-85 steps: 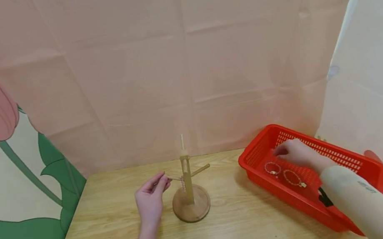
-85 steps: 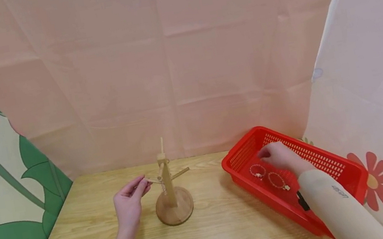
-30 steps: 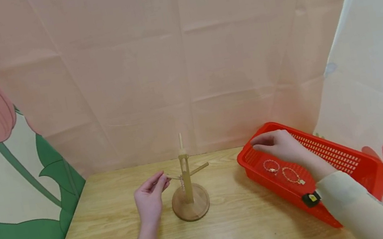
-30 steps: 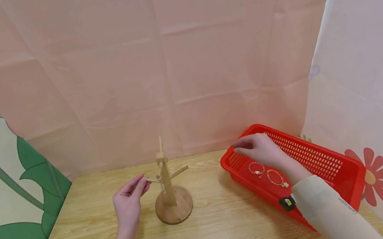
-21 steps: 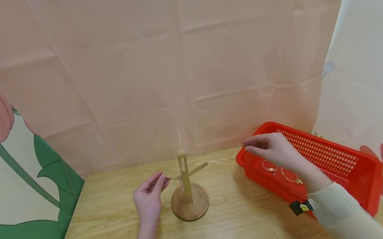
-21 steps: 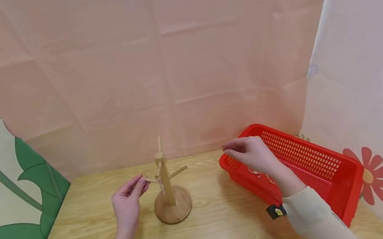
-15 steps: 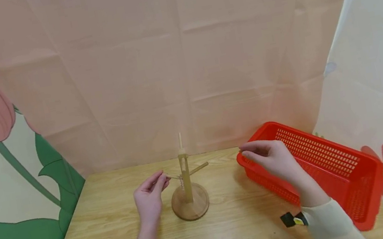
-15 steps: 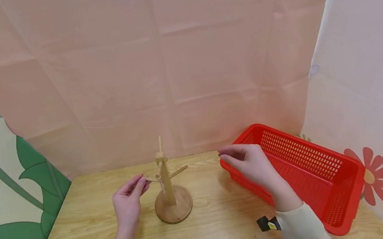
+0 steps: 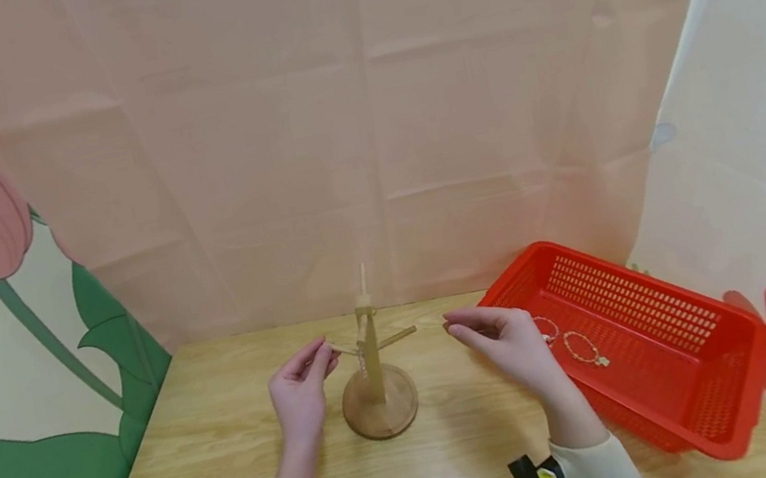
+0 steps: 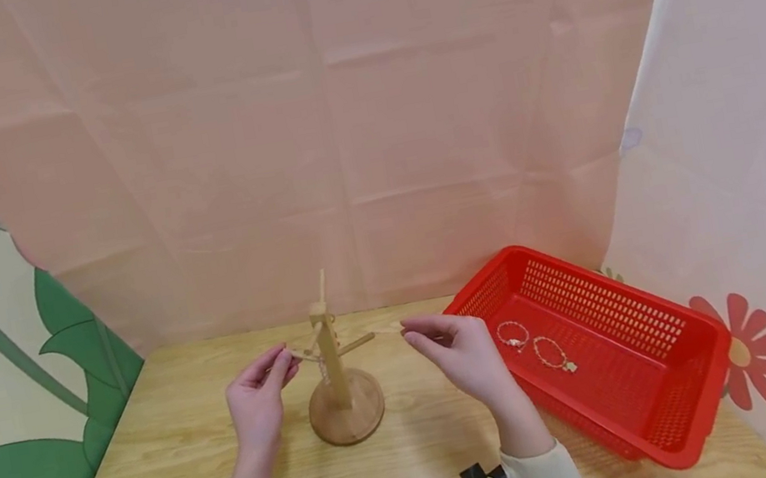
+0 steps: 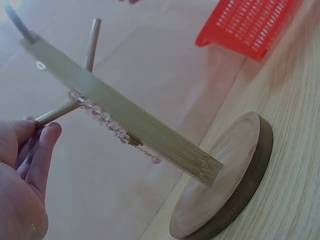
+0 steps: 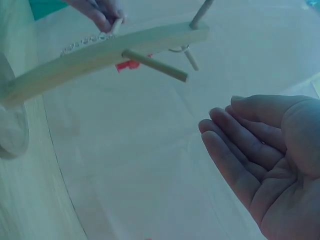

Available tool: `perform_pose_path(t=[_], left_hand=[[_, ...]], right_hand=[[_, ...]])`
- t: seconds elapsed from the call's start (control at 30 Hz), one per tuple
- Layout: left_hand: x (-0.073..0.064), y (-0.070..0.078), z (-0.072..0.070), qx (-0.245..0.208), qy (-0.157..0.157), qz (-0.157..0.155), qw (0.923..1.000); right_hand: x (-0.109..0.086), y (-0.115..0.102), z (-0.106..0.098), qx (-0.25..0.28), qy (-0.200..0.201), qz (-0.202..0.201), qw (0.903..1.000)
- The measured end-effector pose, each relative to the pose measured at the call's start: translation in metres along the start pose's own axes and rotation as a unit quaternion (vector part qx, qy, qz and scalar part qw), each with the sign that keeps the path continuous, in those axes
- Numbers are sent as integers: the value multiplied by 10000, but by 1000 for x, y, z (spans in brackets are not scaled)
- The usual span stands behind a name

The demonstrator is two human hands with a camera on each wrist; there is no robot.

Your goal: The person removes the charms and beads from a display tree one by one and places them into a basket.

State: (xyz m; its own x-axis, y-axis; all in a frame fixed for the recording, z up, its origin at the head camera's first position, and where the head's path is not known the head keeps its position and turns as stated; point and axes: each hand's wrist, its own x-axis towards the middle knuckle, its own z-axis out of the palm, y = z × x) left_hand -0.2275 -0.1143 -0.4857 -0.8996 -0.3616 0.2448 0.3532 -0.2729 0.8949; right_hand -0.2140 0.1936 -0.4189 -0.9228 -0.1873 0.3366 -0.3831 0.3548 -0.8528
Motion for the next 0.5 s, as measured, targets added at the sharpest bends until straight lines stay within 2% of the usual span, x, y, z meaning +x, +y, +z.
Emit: perform_pose_path(t=[0.27,0.5], left_hand=[[-1,0,2,-55,218,-129,9997],[-1,-1,3,-21,177,-67,9998]], right_hand=[[-1,2,13,579,-81,286,9979],[-1,3,20,714,-108,351,9968]])
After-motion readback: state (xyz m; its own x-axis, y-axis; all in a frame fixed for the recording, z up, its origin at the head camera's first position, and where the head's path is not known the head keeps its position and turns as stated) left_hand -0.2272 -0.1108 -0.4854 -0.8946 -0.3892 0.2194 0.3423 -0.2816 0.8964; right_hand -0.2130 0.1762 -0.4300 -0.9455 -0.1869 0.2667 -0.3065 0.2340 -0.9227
